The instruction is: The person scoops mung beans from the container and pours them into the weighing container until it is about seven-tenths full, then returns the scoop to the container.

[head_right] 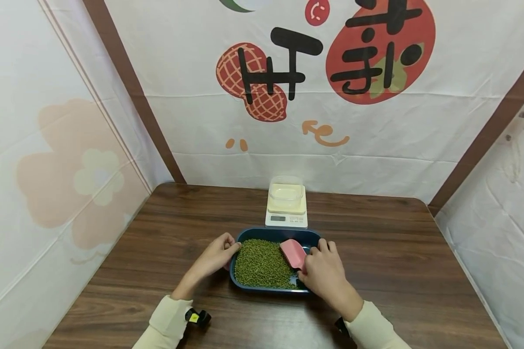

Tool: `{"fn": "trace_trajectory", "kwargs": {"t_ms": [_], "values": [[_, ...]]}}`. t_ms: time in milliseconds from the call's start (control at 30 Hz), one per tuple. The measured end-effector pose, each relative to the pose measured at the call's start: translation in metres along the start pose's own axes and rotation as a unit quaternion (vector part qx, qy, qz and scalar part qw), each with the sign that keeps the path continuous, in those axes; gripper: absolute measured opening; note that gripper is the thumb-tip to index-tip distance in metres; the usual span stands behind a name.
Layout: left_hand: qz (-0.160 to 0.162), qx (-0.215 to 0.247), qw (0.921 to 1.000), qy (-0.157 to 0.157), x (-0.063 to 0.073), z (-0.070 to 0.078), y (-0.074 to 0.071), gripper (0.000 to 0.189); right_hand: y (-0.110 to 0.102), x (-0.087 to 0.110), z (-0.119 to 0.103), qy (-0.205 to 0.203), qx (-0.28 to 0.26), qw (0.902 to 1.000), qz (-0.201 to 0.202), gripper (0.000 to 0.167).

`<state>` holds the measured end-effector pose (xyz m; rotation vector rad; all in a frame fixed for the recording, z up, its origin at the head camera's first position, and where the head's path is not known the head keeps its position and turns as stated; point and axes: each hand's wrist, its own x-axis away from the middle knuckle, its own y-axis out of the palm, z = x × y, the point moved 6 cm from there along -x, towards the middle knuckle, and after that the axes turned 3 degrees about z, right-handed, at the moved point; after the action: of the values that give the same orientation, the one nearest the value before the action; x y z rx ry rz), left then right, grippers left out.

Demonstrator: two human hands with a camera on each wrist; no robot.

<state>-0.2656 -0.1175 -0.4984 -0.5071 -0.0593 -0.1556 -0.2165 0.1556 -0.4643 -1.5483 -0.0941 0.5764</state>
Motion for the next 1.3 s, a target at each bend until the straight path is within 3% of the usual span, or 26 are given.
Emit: {"fn": "trace_trajectory", "kwargs": {"t_ms": [333, 900, 1033, 1300], "values": [[0.001, 0.032, 0.9994, -0.007, -0.002, -0.001, 0.005, 0.014, -0.002, -0.001, -0.001, 0.007, -0.003, 0.9996, 0.027, 0.049], [-0.010, 0.030, 0.9995, 0.004, -0.003, -0.001, 0.005, 0.014, -0.018, -0.003, -0.001, -0.003, -0.006, 0.9955, 0.094, 0.042], [-0.011, 0.031, 0.9994, 0.003, -0.003, -0.001, 0.004, 0.014, -0.020, -0.006, 0.002, 0.012, -0.023, 0.9964, 0.080, 0.036], [-0.013, 0.033, 0.9994, 0.002, -0.004, -0.003, 0.004, 0.014, -0.020, -0.010, 0.008, 0.042, -0.070, 0.9966, 0.015, 0.027]]}}
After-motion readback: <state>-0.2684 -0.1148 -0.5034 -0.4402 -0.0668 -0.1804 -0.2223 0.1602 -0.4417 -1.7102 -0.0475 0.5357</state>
